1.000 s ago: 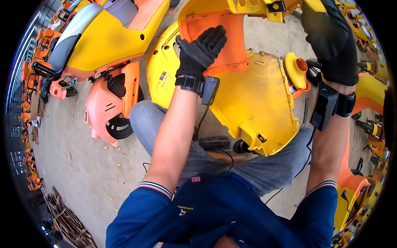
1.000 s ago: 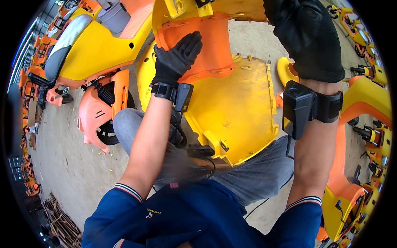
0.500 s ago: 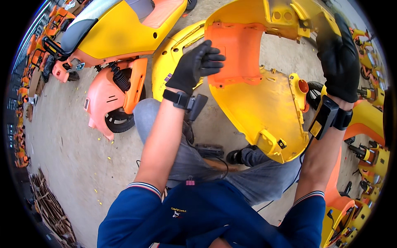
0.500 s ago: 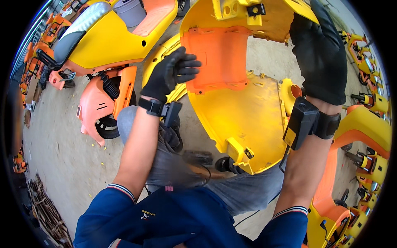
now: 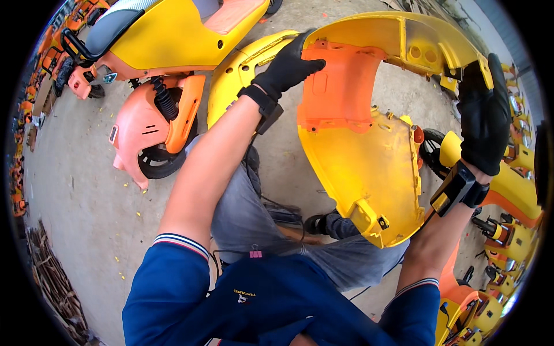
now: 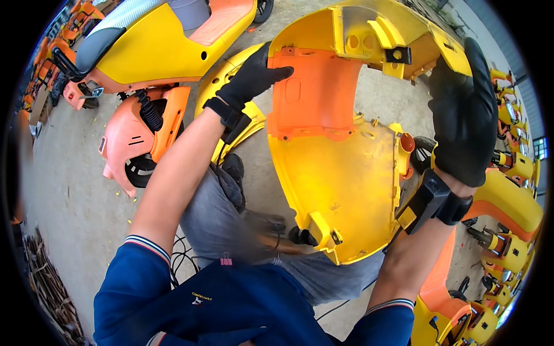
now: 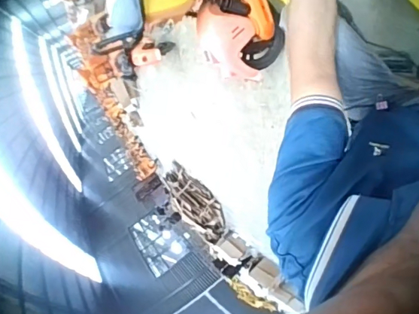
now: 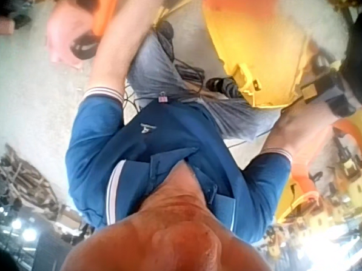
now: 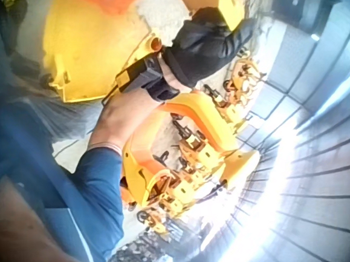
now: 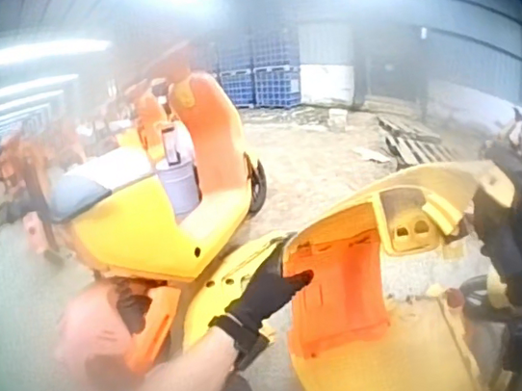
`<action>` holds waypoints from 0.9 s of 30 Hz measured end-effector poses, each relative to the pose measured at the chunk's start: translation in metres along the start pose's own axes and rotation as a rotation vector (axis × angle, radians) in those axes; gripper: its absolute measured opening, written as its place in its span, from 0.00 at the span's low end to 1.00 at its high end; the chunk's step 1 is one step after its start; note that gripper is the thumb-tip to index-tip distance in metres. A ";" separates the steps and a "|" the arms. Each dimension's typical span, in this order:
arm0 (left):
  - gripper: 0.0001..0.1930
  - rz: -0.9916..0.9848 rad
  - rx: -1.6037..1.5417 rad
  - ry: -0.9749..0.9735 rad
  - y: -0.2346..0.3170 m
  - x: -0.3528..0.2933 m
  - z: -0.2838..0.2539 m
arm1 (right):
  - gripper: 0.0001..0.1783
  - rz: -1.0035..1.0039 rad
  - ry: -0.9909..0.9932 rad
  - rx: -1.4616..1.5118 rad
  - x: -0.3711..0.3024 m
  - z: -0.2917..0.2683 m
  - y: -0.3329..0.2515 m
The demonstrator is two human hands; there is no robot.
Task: The person sits on the floor and assembles yellow and orange plastic body panels of a scooter. They align the panels, insert screws, and tighten them using a power drill. The person handles the panels and fasteners directly, occasionally picking up tools from the floor.
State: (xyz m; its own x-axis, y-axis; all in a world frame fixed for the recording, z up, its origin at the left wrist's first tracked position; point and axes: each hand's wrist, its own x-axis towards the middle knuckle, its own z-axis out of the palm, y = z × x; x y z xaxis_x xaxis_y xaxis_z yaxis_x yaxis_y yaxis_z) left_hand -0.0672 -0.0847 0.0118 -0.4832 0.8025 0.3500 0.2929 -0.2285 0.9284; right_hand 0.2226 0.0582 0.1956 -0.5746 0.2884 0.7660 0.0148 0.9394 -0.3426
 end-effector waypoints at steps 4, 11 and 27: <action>0.18 0.112 0.153 0.123 0.000 0.008 0.008 | 0.28 0.070 0.019 -0.012 -0.003 0.001 -0.007; 0.12 0.220 0.388 0.143 -0.002 0.017 0.002 | 0.27 0.140 0.005 -0.040 -0.007 -0.003 -0.006; 0.12 0.247 0.432 0.188 -0.003 0.012 0.018 | 0.20 -0.085 -0.063 -1.110 -0.032 -0.040 0.014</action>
State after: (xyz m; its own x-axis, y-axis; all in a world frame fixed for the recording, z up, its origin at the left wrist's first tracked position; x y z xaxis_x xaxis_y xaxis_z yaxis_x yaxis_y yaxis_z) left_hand -0.0587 -0.0647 0.0108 -0.4848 0.6321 0.6046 0.7108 -0.1181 0.6934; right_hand 0.2743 0.0691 0.1881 -0.6490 0.2347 0.7237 0.6783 0.6093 0.4107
